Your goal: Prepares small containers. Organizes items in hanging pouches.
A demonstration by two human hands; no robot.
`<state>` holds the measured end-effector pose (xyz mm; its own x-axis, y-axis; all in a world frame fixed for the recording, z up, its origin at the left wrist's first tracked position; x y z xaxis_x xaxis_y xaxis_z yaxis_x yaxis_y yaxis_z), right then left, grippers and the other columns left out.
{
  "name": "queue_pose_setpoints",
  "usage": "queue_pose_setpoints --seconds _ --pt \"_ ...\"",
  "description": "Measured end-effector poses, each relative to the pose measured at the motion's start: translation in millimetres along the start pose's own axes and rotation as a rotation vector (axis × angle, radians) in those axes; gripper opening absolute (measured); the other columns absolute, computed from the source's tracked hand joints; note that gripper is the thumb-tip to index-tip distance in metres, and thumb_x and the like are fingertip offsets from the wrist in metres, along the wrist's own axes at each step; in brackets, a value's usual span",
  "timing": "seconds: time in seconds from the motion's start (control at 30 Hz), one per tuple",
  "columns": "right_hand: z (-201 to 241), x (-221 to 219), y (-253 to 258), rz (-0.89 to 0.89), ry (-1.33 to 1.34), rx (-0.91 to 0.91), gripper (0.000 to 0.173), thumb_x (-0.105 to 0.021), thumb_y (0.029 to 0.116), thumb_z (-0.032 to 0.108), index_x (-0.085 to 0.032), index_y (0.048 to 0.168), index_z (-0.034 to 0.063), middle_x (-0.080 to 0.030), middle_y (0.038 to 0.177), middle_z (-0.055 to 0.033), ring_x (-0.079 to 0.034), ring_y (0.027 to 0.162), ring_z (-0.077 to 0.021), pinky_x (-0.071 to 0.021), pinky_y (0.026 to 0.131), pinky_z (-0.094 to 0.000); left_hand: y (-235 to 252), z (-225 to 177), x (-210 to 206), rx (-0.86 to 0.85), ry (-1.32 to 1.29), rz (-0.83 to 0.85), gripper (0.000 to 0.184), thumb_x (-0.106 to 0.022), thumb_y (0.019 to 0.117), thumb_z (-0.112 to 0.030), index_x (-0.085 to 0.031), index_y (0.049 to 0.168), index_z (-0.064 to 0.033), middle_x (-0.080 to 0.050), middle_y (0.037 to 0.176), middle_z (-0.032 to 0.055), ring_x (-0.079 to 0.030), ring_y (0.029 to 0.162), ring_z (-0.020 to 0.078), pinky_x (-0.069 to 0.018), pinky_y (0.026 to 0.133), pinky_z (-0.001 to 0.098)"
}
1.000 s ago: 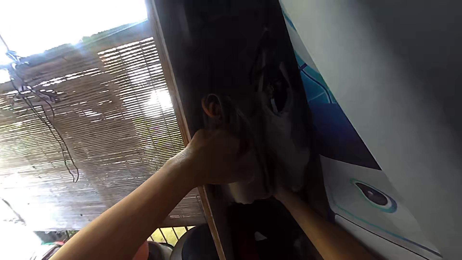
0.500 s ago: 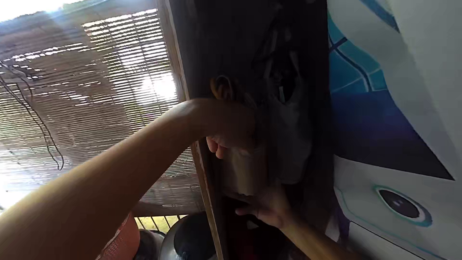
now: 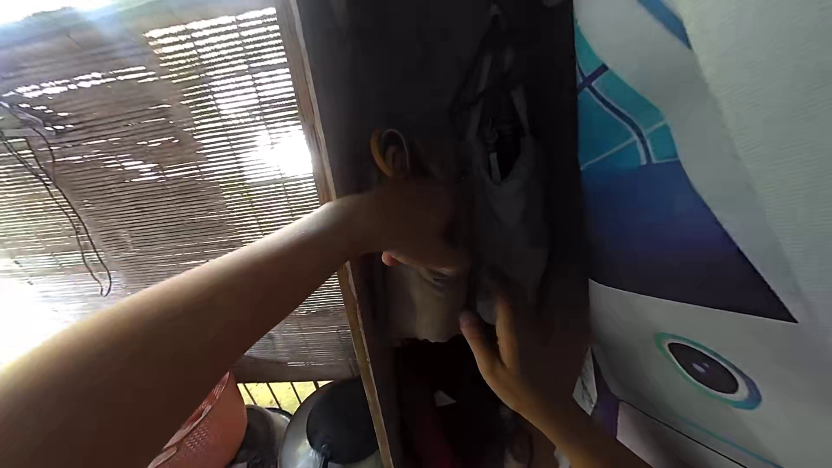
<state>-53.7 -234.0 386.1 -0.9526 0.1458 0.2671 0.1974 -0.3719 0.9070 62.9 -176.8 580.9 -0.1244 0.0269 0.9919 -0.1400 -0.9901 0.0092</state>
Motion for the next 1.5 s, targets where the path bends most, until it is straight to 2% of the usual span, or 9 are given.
queue_pose_setpoints --seconds 0.2,0.47,0.57,0.77,0.97,1.1,1.27,1.37,1.5 --pt "8.8 2.0 60.2 0.056 0.336 0.124 0.047 -0.045 0.1019 0.021 -0.054 0.143 -0.0007 -0.054 0.145 -0.0156 -0.052 0.134 -0.0165 -0.0455 0.110 -0.0339 -3.4 2.0 -0.9 0.052 0.146 0.149 0.039 -0.060 0.1017 -0.045 -0.071 0.110 -0.0081 -0.065 0.086 0.0095 -0.062 0.077 0.0228 -0.0503 0.072 0.0457" --pt "-34.3 5.8 123.6 0.300 0.415 -0.116 0.054 -0.032 0.1034 0.013 -0.038 0.157 0.0093 -0.037 0.161 -0.0128 -0.065 0.103 -0.0165 -0.0565 0.077 -0.0335 3.3 -7.4 1.2 0.073 0.194 0.183 0.038 -0.066 0.0975 -0.044 -0.067 0.092 -0.0064 -0.058 0.074 0.0089 -0.055 0.066 0.0233 -0.0431 0.060 0.0449" --pt "-34.8 4.8 144.1 0.326 0.098 0.015 0.040 -0.052 0.1004 0.003 -0.055 0.140 0.0008 -0.052 0.144 -0.0218 -0.059 0.122 -0.0337 -0.0508 0.101 -0.0508 2.6 4.2 -4.7 0.012 0.118 0.089 0.035 -0.067 0.0966 -0.043 -0.070 0.090 -0.0083 -0.061 0.074 0.0074 -0.059 0.069 0.0224 -0.0469 0.063 0.0456" --pt "-38.2 2.1 152.2 0.373 0.043 0.163 0.020 -0.069 0.0856 0.003 -0.069 0.105 -0.0039 -0.059 0.126 -0.0205 -0.062 0.110 -0.0307 -0.0547 0.090 -0.0481 -1.2 9.1 -1.4 -0.018 -0.021 -0.007 0.030 -0.066 0.0986 -0.036 -0.072 0.086 -0.0096 -0.062 0.073 0.0035 -0.057 0.068 0.0170 -0.0464 0.064 0.0419" --pt "-38.3 13.3 160.9 0.639 0.228 -0.047 0.022 -0.058 0.0966 0.004 -0.066 0.116 0.0009 -0.067 0.094 -0.0099 -0.062 0.073 -0.0110 -0.0542 0.064 -0.0306 3.2 6.7 10.6 -0.009 -0.033 -0.043 0.036 -0.068 0.0972 -0.038 -0.066 0.075 -0.0096 -0.054 0.063 0.0014 -0.050 0.057 0.0146 -0.0409 0.055 0.0380" --pt "-21.9 16.6 167.5 0.692 0.088 -0.049 0.021 -0.060 0.0985 0.004 -0.069 0.116 -0.0029 -0.069 0.103 -0.0180 -0.066 0.094 -0.0249 -0.0532 0.085 -0.0471 -0.8 7.0 13.5 -0.036 -0.005 -0.137 0.031 -0.070 0.0944 -0.040 -0.068 0.082 -0.0113 -0.059 0.068 0.0013 -0.057 0.063 0.0155 -0.0462 0.057 0.0401" --pt "-19.9 18.1 160.2 0.774 0.174 -0.069 0.042 -0.062 0.0972 0.003 -0.056 0.139 0.0003 -0.064 0.128 -0.0178 -0.065 0.109 -0.0205 -0.0538 0.094 -0.0389 1.5 10.0 -7.1 -0.006 0.069 -0.135 0.053 -0.059 0.0961 -0.061 -0.070 0.105 -0.0098 -0.065 0.084 0.0074 -0.063 0.080 0.0242 -0.0506 0.073 0.0512" --pt "-12.7 22.1 163.9 0.776 0.245 -0.176 0.035 -0.061 0.0995 0.005 -0.056 0.135 0.0049 -0.065 0.116 -0.0148 -0.067 0.088 -0.0178 -0.0586 0.069 -0.0361 5.3 2.4 -7.4 0.129 0.026 -0.017 0.062 -0.058 0.0962 -0.062 -0.069 0.118 -0.0047 -0.069 0.104 0.0179 -0.065 0.104 0.0361 -0.0464 0.091 0.0637" --pt "-20.9 28.3 172.7 0.703 0.396 -0.260 0.029 -0.044 0.1026 0.005 -0.057 0.128 0.0054 -0.065 0.098 -0.0086 -0.065 0.067 -0.0118 -0.0575 0.055 -0.0285 -2.6 6.6 1.2 0.196 -0.290 -0.024 0.038 -0.071 0.0924 -0.048 -0.068 0.107 -0.0121 -0.062 0.083 0.0021 -0.056 0.071 0.0109 -0.0469 0.064 0.0315"
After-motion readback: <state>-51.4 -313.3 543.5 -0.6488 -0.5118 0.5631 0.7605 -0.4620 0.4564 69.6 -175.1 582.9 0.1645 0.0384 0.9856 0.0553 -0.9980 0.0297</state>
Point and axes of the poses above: each hand's wrist, its own y-axis towards the middle knuckle, its own x-axis out of the back of the hand, z = x × y, the point moved 4 cm from there along y, towards the middle knuckle
